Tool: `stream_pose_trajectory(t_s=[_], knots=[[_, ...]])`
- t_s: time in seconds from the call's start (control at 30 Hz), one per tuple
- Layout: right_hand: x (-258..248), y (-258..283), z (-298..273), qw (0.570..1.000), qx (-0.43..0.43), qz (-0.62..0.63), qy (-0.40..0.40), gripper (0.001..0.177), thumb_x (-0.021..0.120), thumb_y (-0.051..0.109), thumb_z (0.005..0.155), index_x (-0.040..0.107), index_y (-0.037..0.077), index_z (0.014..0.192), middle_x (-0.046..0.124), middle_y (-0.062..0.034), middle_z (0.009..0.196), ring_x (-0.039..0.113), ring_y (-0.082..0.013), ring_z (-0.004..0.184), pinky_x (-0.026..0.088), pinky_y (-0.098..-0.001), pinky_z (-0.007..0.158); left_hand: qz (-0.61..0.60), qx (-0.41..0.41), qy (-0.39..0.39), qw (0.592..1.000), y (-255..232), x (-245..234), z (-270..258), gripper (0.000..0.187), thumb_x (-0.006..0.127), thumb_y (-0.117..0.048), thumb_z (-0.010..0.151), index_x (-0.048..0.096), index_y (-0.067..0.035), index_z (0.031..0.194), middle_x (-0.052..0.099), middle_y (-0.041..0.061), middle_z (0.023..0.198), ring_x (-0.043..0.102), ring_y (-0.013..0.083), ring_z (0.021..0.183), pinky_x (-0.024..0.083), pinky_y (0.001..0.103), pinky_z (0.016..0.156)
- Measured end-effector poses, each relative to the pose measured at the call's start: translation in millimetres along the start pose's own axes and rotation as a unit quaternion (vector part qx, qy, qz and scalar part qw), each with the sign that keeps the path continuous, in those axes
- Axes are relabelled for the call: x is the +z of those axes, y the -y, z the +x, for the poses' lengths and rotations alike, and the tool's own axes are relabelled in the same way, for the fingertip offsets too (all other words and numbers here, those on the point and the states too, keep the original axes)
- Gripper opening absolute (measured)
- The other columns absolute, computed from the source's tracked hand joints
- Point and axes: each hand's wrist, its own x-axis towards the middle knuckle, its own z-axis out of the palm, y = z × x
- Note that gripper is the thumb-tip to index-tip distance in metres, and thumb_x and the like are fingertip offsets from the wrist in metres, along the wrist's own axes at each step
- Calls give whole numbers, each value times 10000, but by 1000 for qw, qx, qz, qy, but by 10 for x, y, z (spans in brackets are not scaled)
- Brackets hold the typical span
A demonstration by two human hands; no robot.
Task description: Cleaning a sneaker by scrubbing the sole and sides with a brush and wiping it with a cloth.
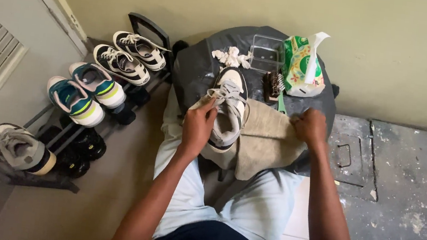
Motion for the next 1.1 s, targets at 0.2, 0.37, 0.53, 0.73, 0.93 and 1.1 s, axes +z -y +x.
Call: stream_pose_trajectory(t_s=[0.2,0.37,0.53,0.73,0.93,1.1], knots=[[-293,-267,57,995,-67,43,-53,96,703,66,862,791,103,871,727,-214,776,704,-501,831,544,-527,726,-4,8,1,1000,-20,-37,-40,341,580,-95,1045,611,7,1369,731,235,829,691,272,578,508,360,373],[-318,-144,158,983,-131,92,-94,101,767,40,883,737,11,974,707,-221,852,682,-493,894,522,-547,817,-10,8,8,1000,40,10,3,347,575,-111,1056,606,-6,1386,733,238,842,673,222,555,482,328,376],[49,-466,530,993,-99,57,-40,107,695,141,866,757,69,916,739,-234,888,684,-509,939,534,-583,841,-21,12,11,1000,-22,-26,-10,342,562,-100,1060,603,16,1379,721,245,798,648,226,520,460,356,365],[-287,-325,-248,996,-46,56,-49,360,665,78,811,638,-8,1160,634,-319,1092,641,-568,1047,516,-654,890,-17,7,14,1000,23,-14,-6,339,576,-120,1060,613,-9,1378,721,230,776,617,166,481,425,303,350],[271,-233,-1917,955,81,284,30,250,587,45,862,735,-39,1046,687,-211,726,625,-320,579,523,-412,605,-39,-13,10,999,27,-36,-4,341,585,-132,1060,617,-32,1384,725,226,789,633,177,504,459,294,376],[896,646,-2574,663,229,637,319,536,708,89,889,561,-17,1394,738,-213,974,658,-215,529,554,-295,442,-22,7,4,1000,-24,-12,100,322,598,-100,1039,638,27,1332,732,267,863,716,309,638,507,402,409]])
